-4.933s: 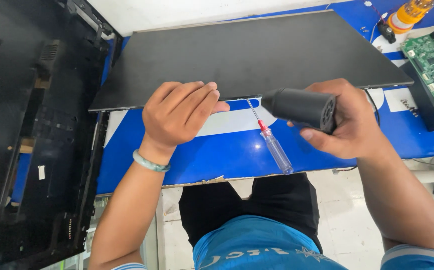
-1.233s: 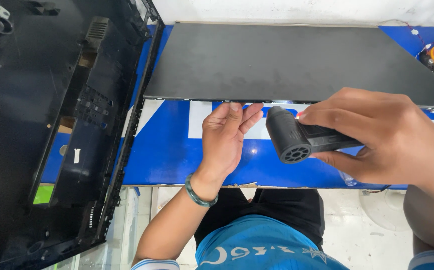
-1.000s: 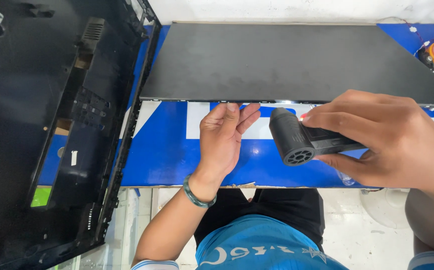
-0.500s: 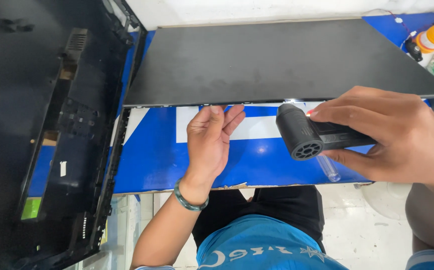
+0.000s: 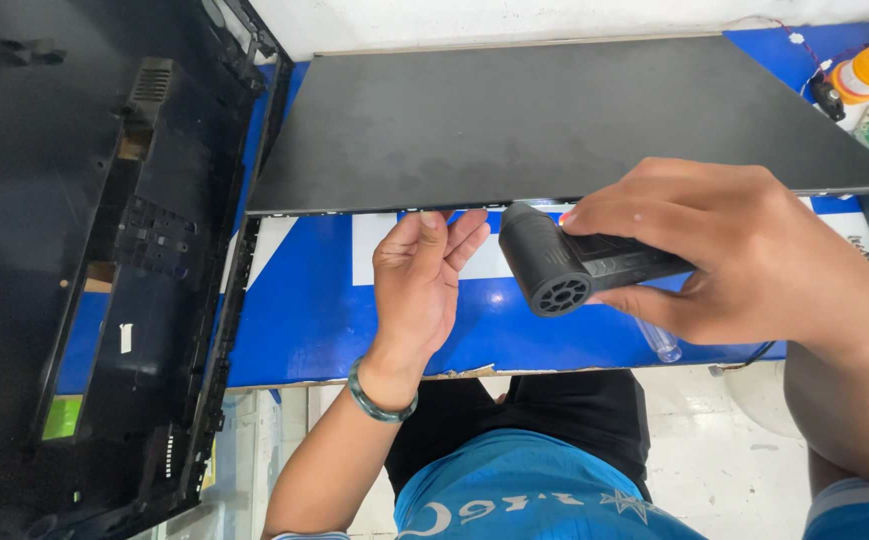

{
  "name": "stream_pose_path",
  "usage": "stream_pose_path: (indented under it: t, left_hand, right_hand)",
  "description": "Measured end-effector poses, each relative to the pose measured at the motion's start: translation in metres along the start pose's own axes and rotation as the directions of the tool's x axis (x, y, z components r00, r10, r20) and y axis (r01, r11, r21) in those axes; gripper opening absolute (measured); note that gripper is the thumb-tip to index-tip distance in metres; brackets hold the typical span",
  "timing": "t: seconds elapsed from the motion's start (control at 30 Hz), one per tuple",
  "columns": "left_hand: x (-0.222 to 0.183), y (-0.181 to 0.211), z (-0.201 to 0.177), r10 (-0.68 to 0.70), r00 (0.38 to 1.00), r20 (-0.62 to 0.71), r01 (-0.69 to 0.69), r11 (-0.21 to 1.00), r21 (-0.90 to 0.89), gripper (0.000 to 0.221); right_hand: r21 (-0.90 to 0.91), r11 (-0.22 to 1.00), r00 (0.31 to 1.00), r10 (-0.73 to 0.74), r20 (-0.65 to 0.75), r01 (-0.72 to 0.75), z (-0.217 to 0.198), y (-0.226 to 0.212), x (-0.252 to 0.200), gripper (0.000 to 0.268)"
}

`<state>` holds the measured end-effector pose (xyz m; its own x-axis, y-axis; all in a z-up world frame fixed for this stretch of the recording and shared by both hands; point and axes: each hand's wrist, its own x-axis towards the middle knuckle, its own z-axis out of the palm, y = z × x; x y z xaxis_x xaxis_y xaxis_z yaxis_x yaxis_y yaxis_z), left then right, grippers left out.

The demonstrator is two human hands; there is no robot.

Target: Disassembling a computer monitor by removing screws, prying the frame, and using a heat gun to remove the panel.

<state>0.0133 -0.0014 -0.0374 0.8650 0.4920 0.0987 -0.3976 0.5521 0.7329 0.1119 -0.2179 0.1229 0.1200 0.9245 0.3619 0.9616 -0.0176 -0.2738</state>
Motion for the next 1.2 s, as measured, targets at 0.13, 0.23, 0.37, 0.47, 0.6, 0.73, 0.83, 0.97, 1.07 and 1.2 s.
stream_pose_path:
  t: [0.13, 0.23, 0.37, 0.47, 0.6, 0.73, 0.83, 0.97, 1.07, 1.2]
  left_hand:
    - [-0.002, 0.004, 0.003, -0.011, 1.000, -0.015, 0.011, 0.999, 0.035, 0.029]
    - [-0.003, 0.008, 0.005, -0.004, 1.000, -0.021, 0.005, 0.998, 0.060, 0.023]
    - [-0.003, 0.006, 0.007, -0.008, 0.999, -0.032, 0.010, 0.998, 0.057, 0.025]
    - [-0.003, 0.004, 0.008, 0.012, 1.000, -0.028, -0.010, 0.996, 0.089, 0.028]
    - [-0.002, 0.003, 0.008, 0.028, 1.000, -0.012, -0.027, 0.997, 0.078, 0.028]
    - [-0.002, 0.002, 0.006, 0.011, 1.000, -0.028, -0.009, 0.996, 0.085, 0.031]
    - [-0.003, 0.003, 0.006, 0.018, 1.000, -0.016, -0.016, 0.996, 0.093, 0.028]
    - [-0.002, 0.003, 0.006, 0.012, 1.000, -0.015, -0.010, 0.995, 0.103, 0.030]
    - [-0.001, 0.002, 0.005, 0.012, 1.000, -0.026, -0.009, 0.995, 0.099, 0.031]
    - [-0.002, 0.000, 0.004, 0.009, 0.999, -0.043, -0.005, 0.996, 0.093, 0.030]
  right_hand:
    - [0.146, 0.982, 0.992, 0.125, -0.030, -0.119, -0.004, 0.002, -0.006, 0.044]
    - [0.433, 0.897, 0.950, 0.207, -0.235, -0.088, -0.003, 0.015, -0.031, 0.017]
    - [0.682, 0.668, 0.679, 0.650, -0.342, -0.296, 0.041, 0.047, -0.126, 0.066]
    - [0.709, 0.667, 0.646, 0.649, -0.402, -0.228, 0.049, 0.037, -0.139, 0.053]
    - [0.750, 0.636, 0.477, 0.724, -0.498, -0.182, 0.075, 0.025, -0.138, 0.047]
    - [0.808, 0.587, 0.390, 0.757, -0.524, -0.052, 0.094, 0.019, -0.122, 0.041]
    - [0.832, 0.544, 0.396, 0.791, -0.467, -0.106, 0.088, 0.007, -0.107, 0.043]
    - [0.850, 0.521, 0.392, 0.801, -0.453, -0.082, 0.095, 0.011, -0.115, 0.039]
    - [0.862, 0.501, 0.386, 0.813, -0.436, -0.081, 0.096, 0.014, -0.118, 0.038]
    - [0.854, 0.516, 0.384, 0.804, -0.454, -0.070, 0.099, 0.016, -0.117, 0.036]
